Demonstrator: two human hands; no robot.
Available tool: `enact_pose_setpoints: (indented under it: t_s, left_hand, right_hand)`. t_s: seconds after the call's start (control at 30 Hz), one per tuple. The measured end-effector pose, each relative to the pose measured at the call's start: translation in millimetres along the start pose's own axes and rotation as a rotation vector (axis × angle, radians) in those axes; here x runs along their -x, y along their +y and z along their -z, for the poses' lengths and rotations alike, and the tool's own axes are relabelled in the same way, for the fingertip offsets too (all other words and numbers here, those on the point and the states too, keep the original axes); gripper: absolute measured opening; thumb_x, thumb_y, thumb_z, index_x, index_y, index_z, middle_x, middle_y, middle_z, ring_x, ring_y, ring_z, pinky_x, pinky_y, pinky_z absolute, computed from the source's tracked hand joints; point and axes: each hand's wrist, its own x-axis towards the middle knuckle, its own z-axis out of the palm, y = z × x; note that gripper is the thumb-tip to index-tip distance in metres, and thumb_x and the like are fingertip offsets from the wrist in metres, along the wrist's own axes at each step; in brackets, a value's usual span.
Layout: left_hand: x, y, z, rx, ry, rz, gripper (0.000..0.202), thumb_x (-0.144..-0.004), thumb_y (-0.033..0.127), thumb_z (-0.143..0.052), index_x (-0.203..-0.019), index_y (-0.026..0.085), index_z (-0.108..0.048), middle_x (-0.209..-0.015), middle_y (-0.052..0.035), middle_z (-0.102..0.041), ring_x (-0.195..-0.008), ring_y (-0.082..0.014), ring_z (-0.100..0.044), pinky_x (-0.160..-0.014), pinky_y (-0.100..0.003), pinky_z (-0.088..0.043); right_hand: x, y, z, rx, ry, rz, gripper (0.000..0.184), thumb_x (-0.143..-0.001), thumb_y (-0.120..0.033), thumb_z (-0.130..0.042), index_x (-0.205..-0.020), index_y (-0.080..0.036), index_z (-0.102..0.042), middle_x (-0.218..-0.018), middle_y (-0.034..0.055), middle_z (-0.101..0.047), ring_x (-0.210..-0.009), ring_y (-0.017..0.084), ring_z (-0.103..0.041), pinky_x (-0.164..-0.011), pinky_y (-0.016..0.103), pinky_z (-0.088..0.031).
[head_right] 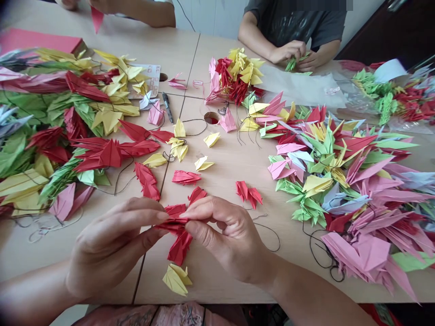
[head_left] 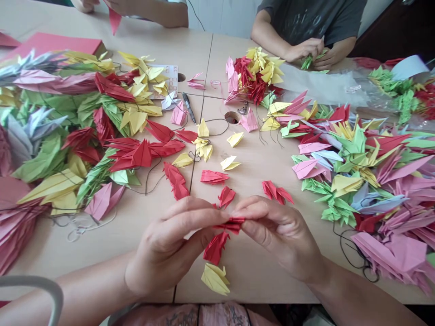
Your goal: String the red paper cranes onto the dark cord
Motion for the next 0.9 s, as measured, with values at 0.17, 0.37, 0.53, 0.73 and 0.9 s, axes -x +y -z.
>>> enact_pose_setpoints:
  t_s: [0.17, 0.37, 0.53, 0.73, 0.9]
  left_hand:
    - [2.2, -5.5, -2.7, 0.052, 0.015, 0.045, 0.032, -0.083, -0.002, -0.066, -0.102, 0.023, -0.06, -0.09, 0.001, -0.067, -0.083, -0.0115, -0.065, -0.077, -0.021, -0.055]
    - [-6.4, 1.1, 0.0, 0.001, -0.016, -0.031, 0.024, -0.085, -0.001, -0.065, -0.095, 0.02, -0.06, -0.089, -0.0007, -0.065, -0.084, -0.0118, -0.065, -0.076, -0.022, -0.055]
    - [-6.9, 2.9, 1.2, -0.002, -0.007, -0.024, 0.02, -0.085, 0.004, -0.069, -0.092, 0.021, -0.062, -0.091, -0.0006, -0.067, -0.085, -0.012, -0.066, -0.076, -0.022, -0.056]
    - [0.4, 0.4, 0.1, 0.053, -0.033, 0.085, 0.017, -0.09, 0.011, -0.067, -0.095, 0.025, -0.059, -0.105, -0.0003, -0.071, -0.092, -0.0125, -0.069, -0.082, -0.024, -0.056]
    - [6.0, -1.2, -1.3, 0.108, 0.01, 0.111, 0.028, -0.086, 0.008, -0.069, -0.103, 0.027, -0.058, -0.098, 0.0018, -0.073, -0.089, -0.0123, -0.07, -0.081, -0.022, -0.058]
  right_hand:
    - [-0.3, -0.7, 0.6, 0.048, 0.013, 0.029, 0.02, -0.088, -0.009, -0.067, -0.096, -0.024, -0.077, -0.09, 0.0024, -0.074, -0.084, 0.012, -0.071, -0.074, 0.022, -0.058]
    - [1.8, 2.1, 2.8, 0.211, 0.049, 0.188, 0.025, -0.085, -0.005, -0.071, -0.101, -0.022, -0.078, -0.096, 0.0036, -0.075, -0.09, 0.012, -0.072, -0.079, 0.02, -0.059]
    - [1.6, 1.7, 1.4, 0.239, 0.04, 0.257, 0.025, -0.084, -0.001, -0.07, -0.101, -0.018, -0.078, -0.097, 0.0058, -0.075, -0.092, 0.011, -0.073, -0.082, 0.018, -0.059]
    - [-0.1, 0.9, 1.7, 0.28, -0.069, 0.251, 0.016, -0.088, -0.004, -0.066, -0.098, -0.013, -0.076, -0.094, 0.0088, -0.076, -0.089, 0.013, -0.073, -0.08, 0.019, -0.058]
    - [1.3, 1.6, 1.3, 0.305, -0.1, 0.278, 0.022, -0.089, -0.026, -0.073, -0.106, -0.013, -0.071, -0.1, 0.0104, -0.075, -0.097, 0.016, -0.071, -0.087, 0.025, -0.057]
